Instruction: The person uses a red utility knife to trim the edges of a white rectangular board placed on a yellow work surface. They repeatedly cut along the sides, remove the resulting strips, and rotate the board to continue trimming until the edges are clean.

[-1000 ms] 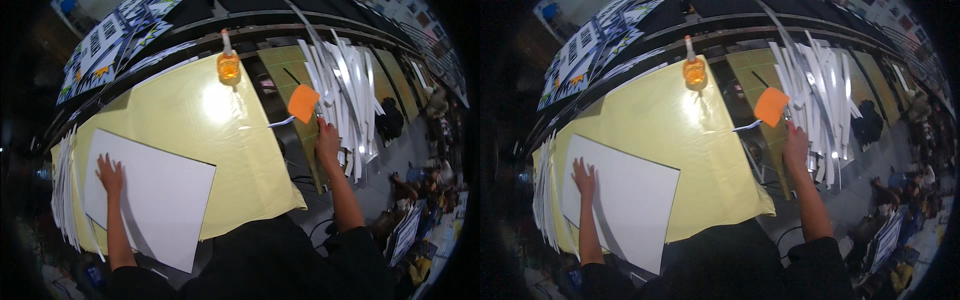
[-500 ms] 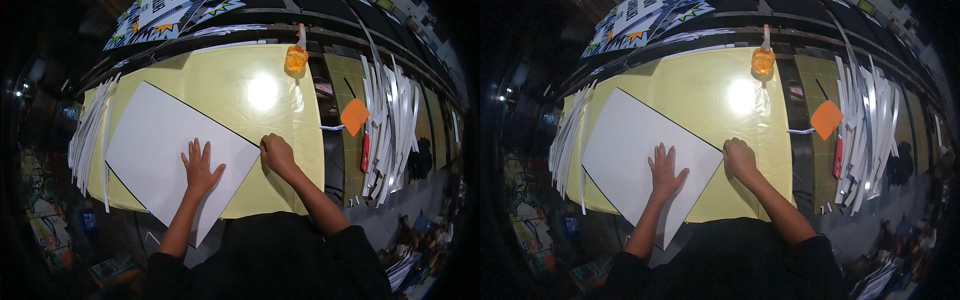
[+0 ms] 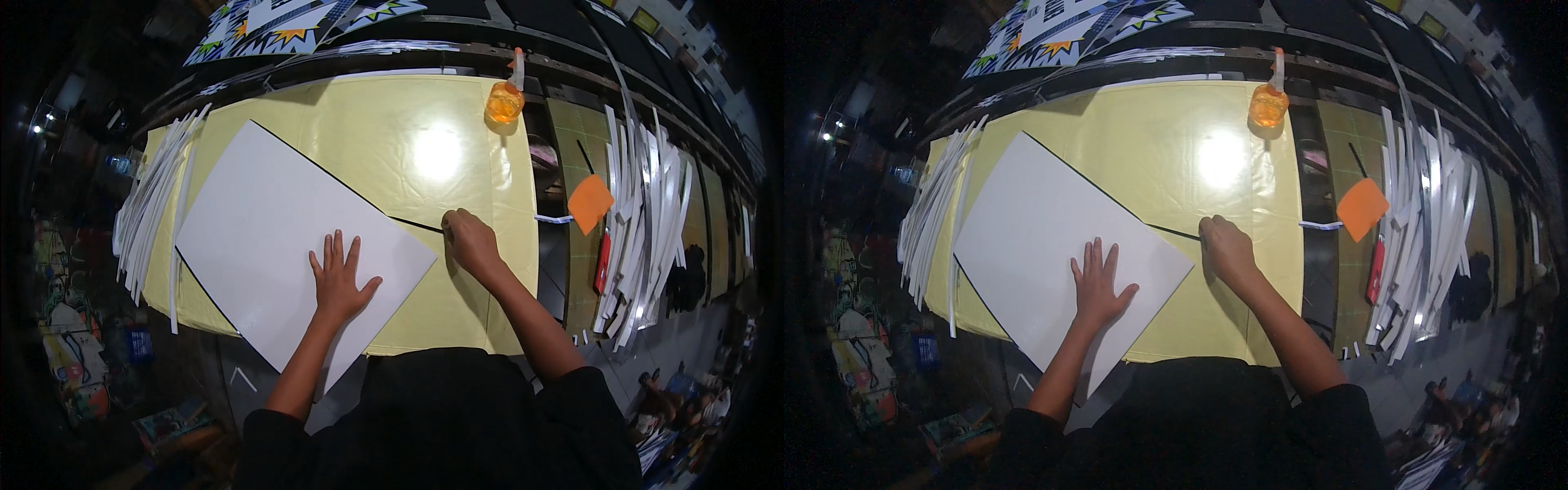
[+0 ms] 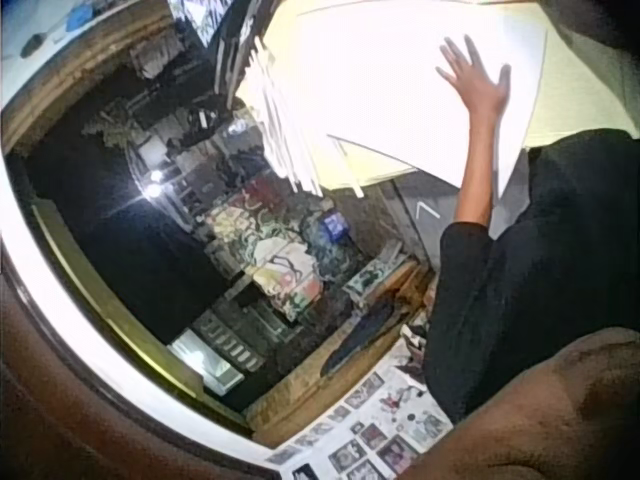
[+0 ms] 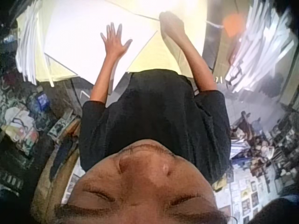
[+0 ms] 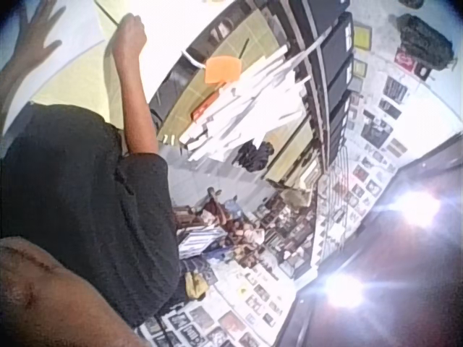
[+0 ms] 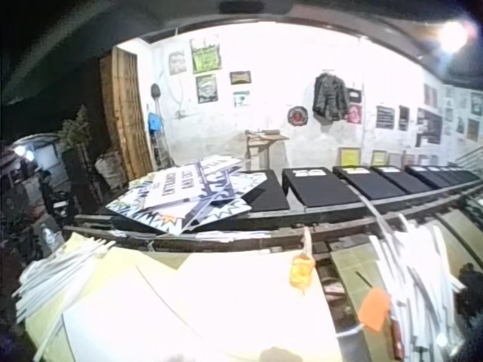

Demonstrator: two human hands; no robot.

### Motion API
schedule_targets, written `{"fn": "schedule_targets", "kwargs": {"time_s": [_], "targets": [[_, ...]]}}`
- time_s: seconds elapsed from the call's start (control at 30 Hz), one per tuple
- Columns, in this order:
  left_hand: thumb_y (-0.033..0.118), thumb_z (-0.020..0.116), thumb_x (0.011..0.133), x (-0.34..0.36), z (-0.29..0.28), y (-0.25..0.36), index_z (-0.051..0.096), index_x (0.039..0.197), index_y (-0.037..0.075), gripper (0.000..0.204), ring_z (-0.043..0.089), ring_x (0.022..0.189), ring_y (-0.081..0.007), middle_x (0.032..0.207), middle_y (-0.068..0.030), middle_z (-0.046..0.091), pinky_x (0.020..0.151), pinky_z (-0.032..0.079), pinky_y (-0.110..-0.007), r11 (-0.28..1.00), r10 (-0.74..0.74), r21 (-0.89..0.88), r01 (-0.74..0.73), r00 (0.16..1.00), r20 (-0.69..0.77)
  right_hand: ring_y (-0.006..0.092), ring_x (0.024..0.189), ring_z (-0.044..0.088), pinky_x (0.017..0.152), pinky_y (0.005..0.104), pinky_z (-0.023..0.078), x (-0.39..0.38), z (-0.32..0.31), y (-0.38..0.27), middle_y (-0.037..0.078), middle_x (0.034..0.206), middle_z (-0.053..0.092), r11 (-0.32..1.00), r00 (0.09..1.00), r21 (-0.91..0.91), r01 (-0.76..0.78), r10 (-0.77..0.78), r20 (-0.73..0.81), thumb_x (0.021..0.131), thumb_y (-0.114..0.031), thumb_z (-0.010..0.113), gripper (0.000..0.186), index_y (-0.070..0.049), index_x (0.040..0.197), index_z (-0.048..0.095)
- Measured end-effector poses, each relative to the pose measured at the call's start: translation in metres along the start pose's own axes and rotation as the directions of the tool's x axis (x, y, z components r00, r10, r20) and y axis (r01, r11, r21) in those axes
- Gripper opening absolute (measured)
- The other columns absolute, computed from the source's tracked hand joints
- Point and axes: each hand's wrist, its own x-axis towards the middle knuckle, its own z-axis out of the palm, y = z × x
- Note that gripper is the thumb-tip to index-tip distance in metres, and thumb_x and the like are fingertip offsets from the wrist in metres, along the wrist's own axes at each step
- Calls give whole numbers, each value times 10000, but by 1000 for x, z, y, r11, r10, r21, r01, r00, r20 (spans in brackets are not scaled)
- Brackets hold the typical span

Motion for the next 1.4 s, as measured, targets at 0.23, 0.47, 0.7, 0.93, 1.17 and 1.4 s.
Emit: {"fn": "schedule_targets", "kwargs": {"time_s": [0.23,0.47,0.7,0.93,1.17,1.4], "targets": [[558,645,837,-3,1,-2,317,1537,123,887,108,1502,-391,1612,-222,169,1138,21,-675,1000,-4,-3,4,1000,6,337,846,612,693,461,511,6,3,-21,125,863,600,986,989,90,138,-133,-59,858,-121,596,65,-59,842,606],[563,639,838,-3,3,-4,319,1536,119,887,120,1499,-398,1608,-227,177,1132,27,-680,1000,5,-3,-5,1000,-11,337,838,607,700,450,511,23,16,-13,139,873,589,981,981,-46,186,-188,-44,843,-92,589,63,-36,867,572],[572,636,838,-3,0,-2,313,1539,122,893,121,1498,-401,1608,-233,174,1124,30,-690,1000,-9,6,9,1000,7,351,839,611,704,466,511,77,-17,-32,157,864,593,970,969,-41,240,-241,-48,832,-55,571,47,-23,865,565],[547,632,839,-4,-5,3,278,1541,88,910,95,1498,-421,1608,-254,145,1136,29,-681,1000,-17,13,17,999,44,347,826,629,699,455,533,128,-46,-60,168,861,616,902,909,-157,403,-414,-46,809,-13,532,64,-8,851,579],[577,598,861,-5,-1,2,286,1548,120,882,103,1502,-402,1615,-227,150,1127,44,-695,1000,-10,23,9,1000,17,359,912,646,758,468,544,178,-94,-100,187,914,639,858,848,-214,468,-504,-167,840,-48,520,106,-1,902,593],[584,608,847,-4,1,-2,308,1538,116,887,123,1499,-399,1611,-228,164,1117,66,-704,999,-9,31,9,1000,4,391,875,650,767,487,516,243,-161,-161,231,946,637,772,744,-378,511,-617,-256,921,-68,518,107,12,927,588]]}}
